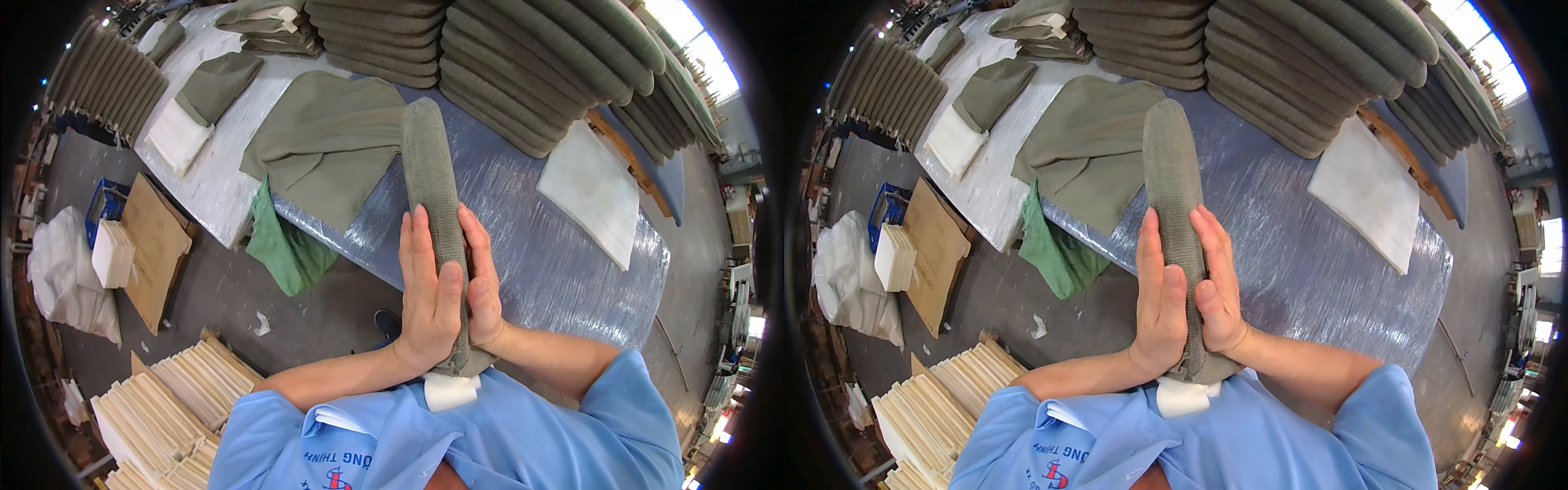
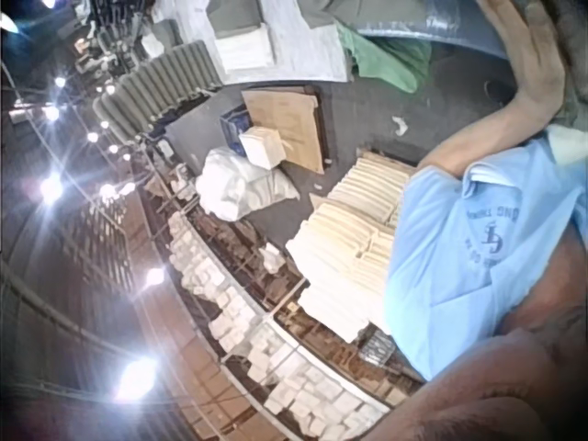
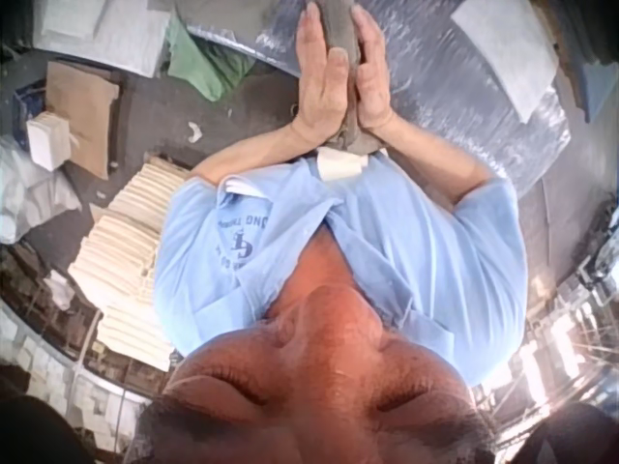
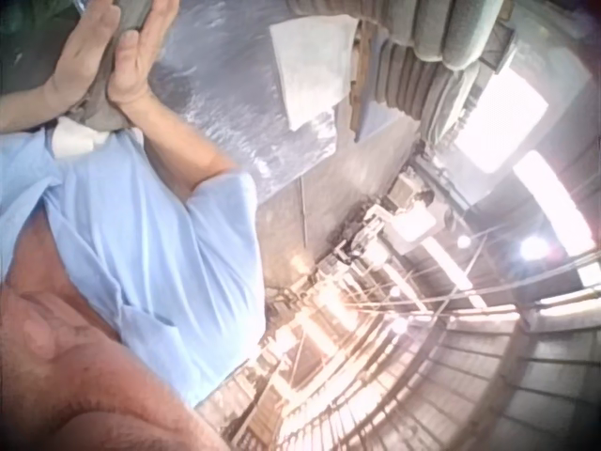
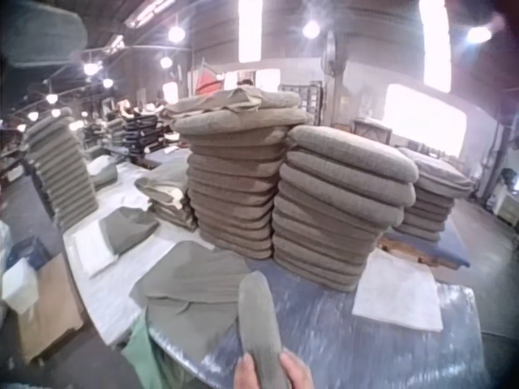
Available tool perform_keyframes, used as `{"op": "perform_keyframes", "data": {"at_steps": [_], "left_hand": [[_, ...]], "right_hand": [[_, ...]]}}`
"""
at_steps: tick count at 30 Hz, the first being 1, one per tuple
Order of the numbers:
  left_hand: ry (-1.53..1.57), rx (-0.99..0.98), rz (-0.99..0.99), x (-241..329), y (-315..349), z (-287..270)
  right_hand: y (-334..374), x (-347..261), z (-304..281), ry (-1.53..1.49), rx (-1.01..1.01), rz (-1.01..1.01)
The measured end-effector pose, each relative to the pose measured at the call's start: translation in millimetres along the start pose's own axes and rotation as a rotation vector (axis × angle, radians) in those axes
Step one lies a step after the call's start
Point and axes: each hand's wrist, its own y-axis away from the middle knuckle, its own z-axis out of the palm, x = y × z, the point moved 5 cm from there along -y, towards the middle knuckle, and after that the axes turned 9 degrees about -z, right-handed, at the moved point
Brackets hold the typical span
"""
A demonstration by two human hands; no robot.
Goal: The person repeatedly folds olive-green fabric cushions by hand on a work table, aligning edges and rolling them into compact bundles. The person stacks the finished cushions on the table and continues the process with additional cushions from a nearby pile.
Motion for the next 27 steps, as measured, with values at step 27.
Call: {"op": "perform_keyframes", "data": {"at_steps": [27], "left_hand": [[-0.181, -0.076, 0.115, 8.6, 40.1, -3.1]], "right_hand": [[38.8, -4.9, 8.9, 0.116, -0.062, -0.059]]}}
